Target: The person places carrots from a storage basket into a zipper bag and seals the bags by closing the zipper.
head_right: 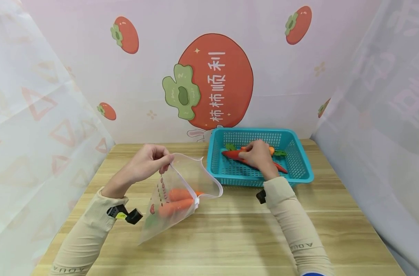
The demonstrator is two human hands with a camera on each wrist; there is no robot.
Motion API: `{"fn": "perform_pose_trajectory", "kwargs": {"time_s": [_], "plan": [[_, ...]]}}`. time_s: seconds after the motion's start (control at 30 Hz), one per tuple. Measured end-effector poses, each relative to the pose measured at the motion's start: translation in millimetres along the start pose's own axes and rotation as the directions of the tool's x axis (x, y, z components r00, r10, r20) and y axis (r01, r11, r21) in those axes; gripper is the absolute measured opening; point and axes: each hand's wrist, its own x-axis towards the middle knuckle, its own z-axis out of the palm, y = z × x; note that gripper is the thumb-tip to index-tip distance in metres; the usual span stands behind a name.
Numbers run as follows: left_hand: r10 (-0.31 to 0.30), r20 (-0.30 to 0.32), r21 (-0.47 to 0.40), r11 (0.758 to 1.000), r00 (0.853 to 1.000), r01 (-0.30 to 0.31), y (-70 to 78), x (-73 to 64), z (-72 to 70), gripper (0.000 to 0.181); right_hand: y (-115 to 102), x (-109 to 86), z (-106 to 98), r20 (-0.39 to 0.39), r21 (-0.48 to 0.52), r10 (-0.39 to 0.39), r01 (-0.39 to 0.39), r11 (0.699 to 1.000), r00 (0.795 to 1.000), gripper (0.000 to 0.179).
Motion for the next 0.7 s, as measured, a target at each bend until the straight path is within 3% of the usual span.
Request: {"fn": "perform_pose_trajectory", "kwargs": {"time_s": [0.7], "plan": [[-0.004,0.003,0.006,1.0,1.0,0.004,-1.4,1.4,1.5,0.026,11.2,-29.4,-49.7,0.045,0.014,-0.074,0.073,0.997,0.996,0.054]]}}
